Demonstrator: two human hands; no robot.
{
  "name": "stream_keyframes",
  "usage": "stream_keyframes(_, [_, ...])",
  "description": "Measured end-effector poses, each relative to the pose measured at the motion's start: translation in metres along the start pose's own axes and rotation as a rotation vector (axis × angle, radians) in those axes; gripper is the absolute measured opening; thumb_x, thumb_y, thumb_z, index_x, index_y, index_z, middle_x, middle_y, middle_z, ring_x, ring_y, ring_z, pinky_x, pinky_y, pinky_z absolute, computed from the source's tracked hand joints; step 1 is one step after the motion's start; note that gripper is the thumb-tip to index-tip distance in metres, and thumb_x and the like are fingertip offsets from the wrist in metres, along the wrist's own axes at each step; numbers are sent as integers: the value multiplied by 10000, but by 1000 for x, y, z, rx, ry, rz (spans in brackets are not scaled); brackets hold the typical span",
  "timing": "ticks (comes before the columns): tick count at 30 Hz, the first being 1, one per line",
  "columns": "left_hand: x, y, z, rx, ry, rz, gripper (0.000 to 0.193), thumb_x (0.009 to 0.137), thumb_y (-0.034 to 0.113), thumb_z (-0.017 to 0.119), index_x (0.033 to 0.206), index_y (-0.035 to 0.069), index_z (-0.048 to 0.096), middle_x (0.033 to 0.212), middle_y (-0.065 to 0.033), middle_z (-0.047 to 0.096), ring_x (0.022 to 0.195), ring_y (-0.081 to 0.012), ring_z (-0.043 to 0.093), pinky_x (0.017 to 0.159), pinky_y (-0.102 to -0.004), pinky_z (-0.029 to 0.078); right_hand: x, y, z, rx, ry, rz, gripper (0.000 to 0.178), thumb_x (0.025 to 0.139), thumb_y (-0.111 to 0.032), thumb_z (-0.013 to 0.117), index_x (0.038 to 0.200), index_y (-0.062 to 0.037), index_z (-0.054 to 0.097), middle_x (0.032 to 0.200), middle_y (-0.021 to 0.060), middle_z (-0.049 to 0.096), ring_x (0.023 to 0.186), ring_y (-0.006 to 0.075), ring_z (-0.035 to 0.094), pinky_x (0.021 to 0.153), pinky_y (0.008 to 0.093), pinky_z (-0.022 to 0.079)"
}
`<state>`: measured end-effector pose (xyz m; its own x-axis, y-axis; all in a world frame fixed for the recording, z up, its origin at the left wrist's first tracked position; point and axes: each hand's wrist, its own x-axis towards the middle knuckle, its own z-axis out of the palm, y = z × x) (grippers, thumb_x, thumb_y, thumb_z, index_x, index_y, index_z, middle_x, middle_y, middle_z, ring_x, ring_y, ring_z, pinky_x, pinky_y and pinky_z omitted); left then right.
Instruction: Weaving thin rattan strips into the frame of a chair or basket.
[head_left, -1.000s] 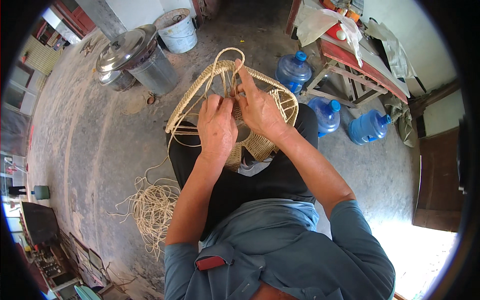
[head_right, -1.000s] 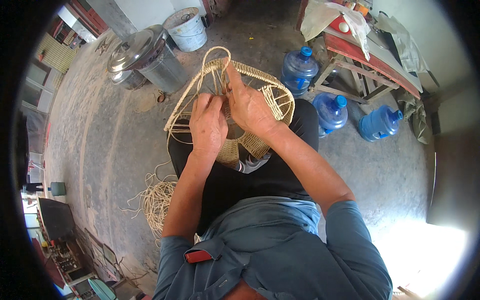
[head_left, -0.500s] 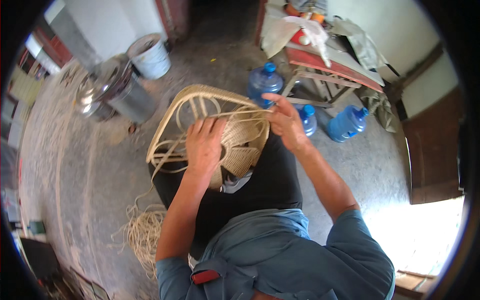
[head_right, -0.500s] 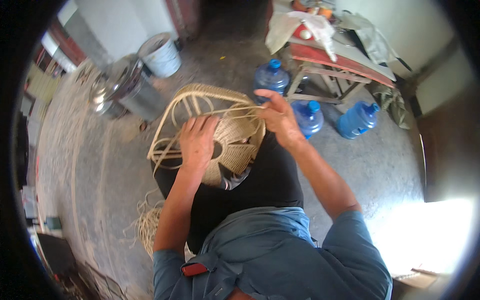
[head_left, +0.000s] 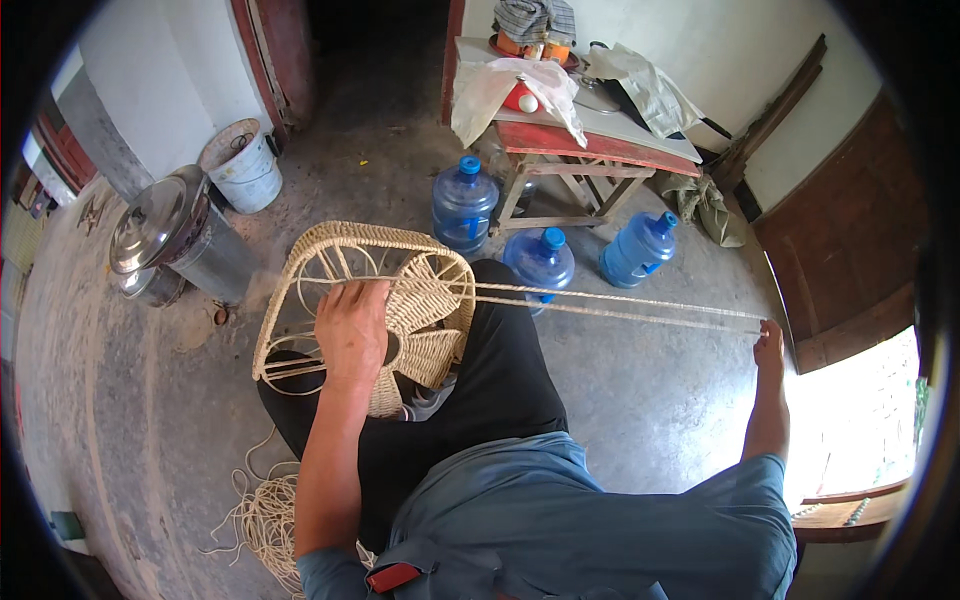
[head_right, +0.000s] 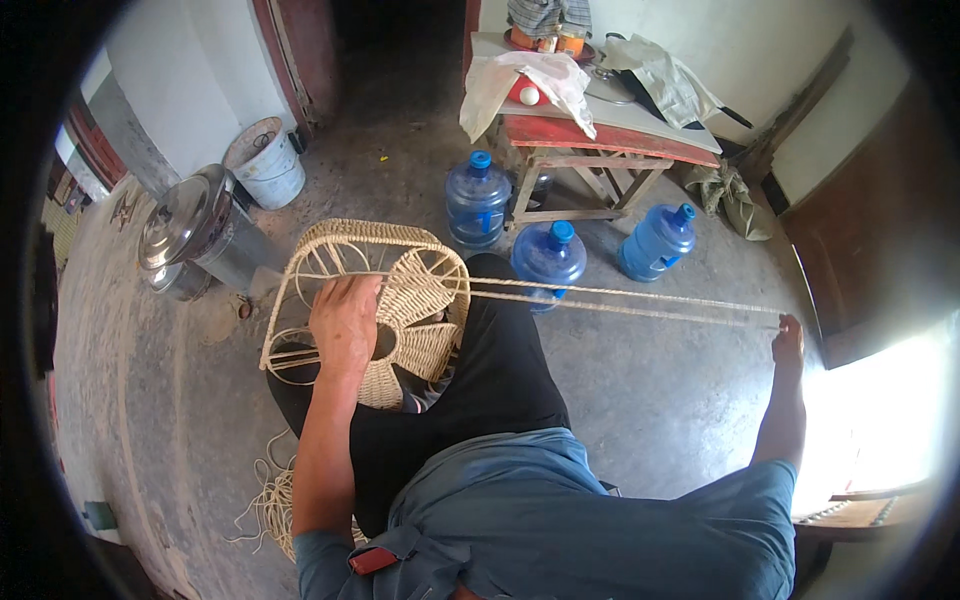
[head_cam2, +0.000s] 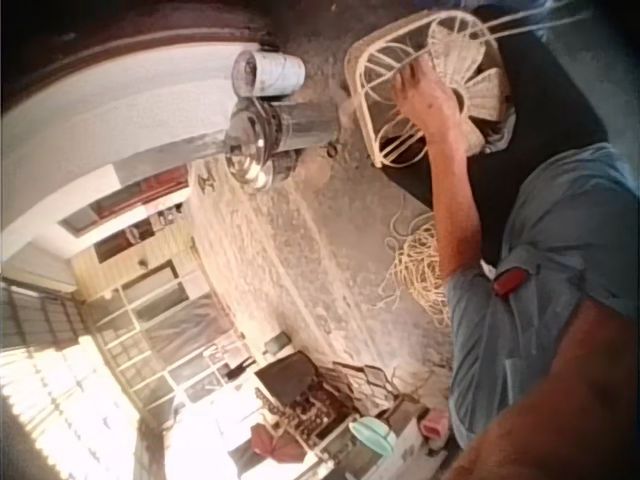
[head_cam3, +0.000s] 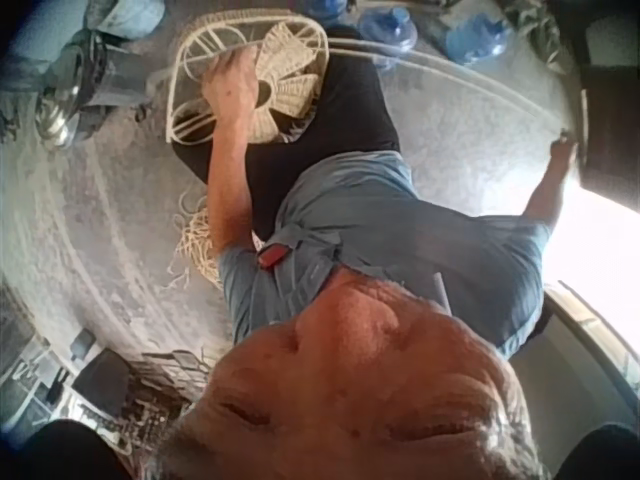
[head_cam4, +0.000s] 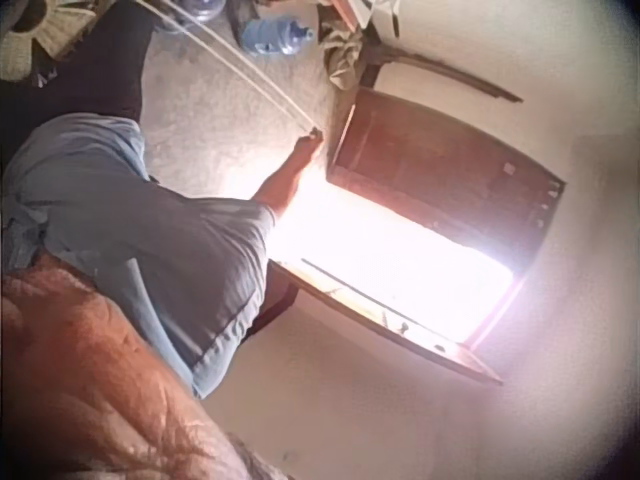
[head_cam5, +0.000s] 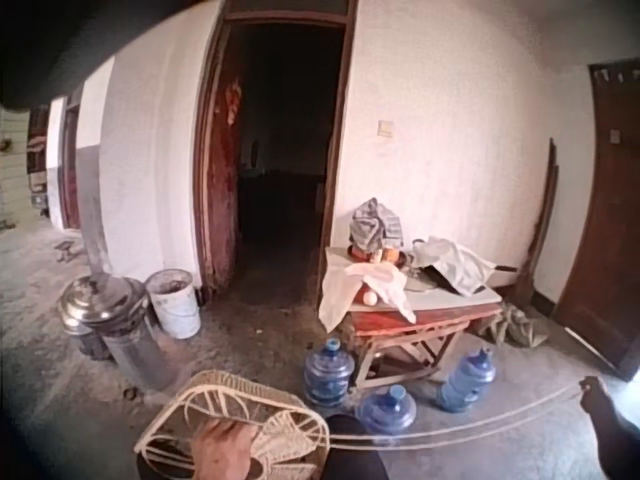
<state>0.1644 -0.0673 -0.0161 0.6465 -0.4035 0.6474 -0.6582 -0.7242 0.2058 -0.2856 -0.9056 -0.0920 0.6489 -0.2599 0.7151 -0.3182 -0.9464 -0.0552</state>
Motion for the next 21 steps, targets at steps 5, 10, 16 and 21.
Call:
stream_keyframes(5, [8, 10, -10, 109, -56, 47, 175, 914, 110, 729, 1083, 140, 762, 947, -65, 736, 942, -296, 700, 827, -439, 541, -64, -41, 32, 778, -151, 1200, 348, 986, -21, 557, 1322, -90, 616, 1066, 21, 558, 768, 108, 506, 557, 264, 462])
stream_keyframes(10, [0, 1, 2, 74, -10, 38, 192, 909, 109, 729, 1095, 139, 767, 947, -69, 735, 948, -295, 702, 830, -438, 539, -112, 15, -2, -386, -224, 495, 330, 992, -12, 486, 1296, -21, 614, 1179, 218, 661, 1034, 359, 674, 917, 463, 553])
stream_keyframes(16, [5, 7, 1, 85, -30, -28, 156, 927, 98, 721, 1075, 119, 764, 931, -86, 721, 937, -312, 693, 849, -453, 541, -177, 48, -82, 232, 612, 1524, 379, 1086, -367, 590, 1026, -21, 733, 1006, 103, 695, 958, 230, 606, 824, 391, 488])
stream_keyframes(21, [8, 8, 11, 15, 23, -50, 89, 945, 108, 730, 1029, 118, 701, 899, -93, 712, 908, -341, 691, 839, -467, 538, -236, 64, -104, 353, 342, 1168, 179, 1004, -192, 665, 895, -54, 693, 857, -12, 603, 765, 129, 518, 671, 318, 440])
